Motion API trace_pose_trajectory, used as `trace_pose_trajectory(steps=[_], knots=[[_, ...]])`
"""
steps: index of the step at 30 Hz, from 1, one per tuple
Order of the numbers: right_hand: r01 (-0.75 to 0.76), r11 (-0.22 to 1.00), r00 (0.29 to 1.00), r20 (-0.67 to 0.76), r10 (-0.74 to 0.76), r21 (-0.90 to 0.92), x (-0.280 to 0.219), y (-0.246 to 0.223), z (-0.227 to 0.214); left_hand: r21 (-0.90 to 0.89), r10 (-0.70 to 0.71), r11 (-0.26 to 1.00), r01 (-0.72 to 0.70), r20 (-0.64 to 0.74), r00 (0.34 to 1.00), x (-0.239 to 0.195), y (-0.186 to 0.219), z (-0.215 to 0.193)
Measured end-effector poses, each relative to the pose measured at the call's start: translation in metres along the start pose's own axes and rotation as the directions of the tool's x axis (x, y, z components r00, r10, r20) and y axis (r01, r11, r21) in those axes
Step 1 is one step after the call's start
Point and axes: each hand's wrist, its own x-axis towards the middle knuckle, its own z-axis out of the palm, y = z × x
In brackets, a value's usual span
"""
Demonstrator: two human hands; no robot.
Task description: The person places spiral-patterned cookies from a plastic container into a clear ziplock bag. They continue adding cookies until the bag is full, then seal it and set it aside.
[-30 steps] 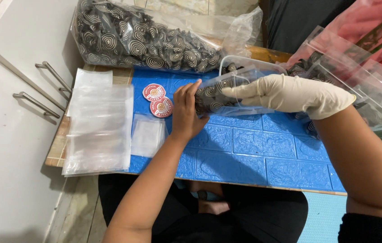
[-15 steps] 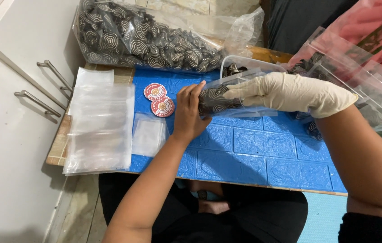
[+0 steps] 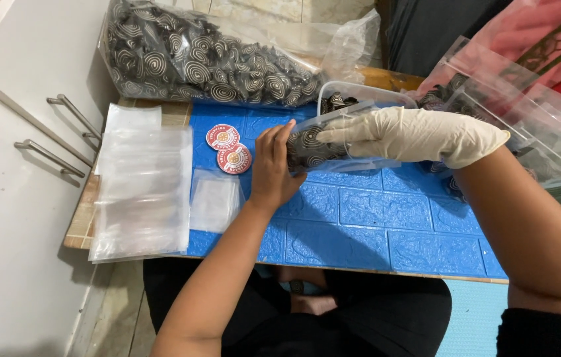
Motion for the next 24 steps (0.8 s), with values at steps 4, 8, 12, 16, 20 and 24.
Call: trace_pose_trajectory(steps=[4,8,12,16,20,24], knots=[[-0.024,0.994,0.998,-0.067,0.017,-0.107,-0.002,0.0,-0.007,-0.023,-0.013,1.0,0.013,-0.003,1.0,0.002,-0.003,-0.003],[0.003,1.0,1.0,-0.017,-0.002,0.01,-0.001,-0.004,-0.001,-0.025,0.002,1.0,-0.002,-0.001,1.0,0.002,0.0,-0.001],[-0.01,0.999,0.999,-0.048,0.012,0.043,-0.005,-0.023,0.0,-0.031,0.034,0.999,-0.033,0.018,0.999,0.0,-0.007,0.003],[-0.021,0.996,0.982,-0.185,0.036,0.081,-0.013,-0.031,-0.007,-0.081,-0.075,0.994,0.072,-0.036,0.996,0.002,-0.006,0.002],[0.07,0.973,0.865,-0.499,0.052,0.221,-0.019,-0.022,-0.017,-0.074,-0.167,0.984,0.16,-0.099,0.981,0.001,-0.013,0.001],[0.09,0.928,0.75,-0.637,0.176,0.362,-0.012,0.023,-0.019,-0.062,-0.22,0.975,0.213,-0.146,0.965,0.009,-0.004,-0.007]])
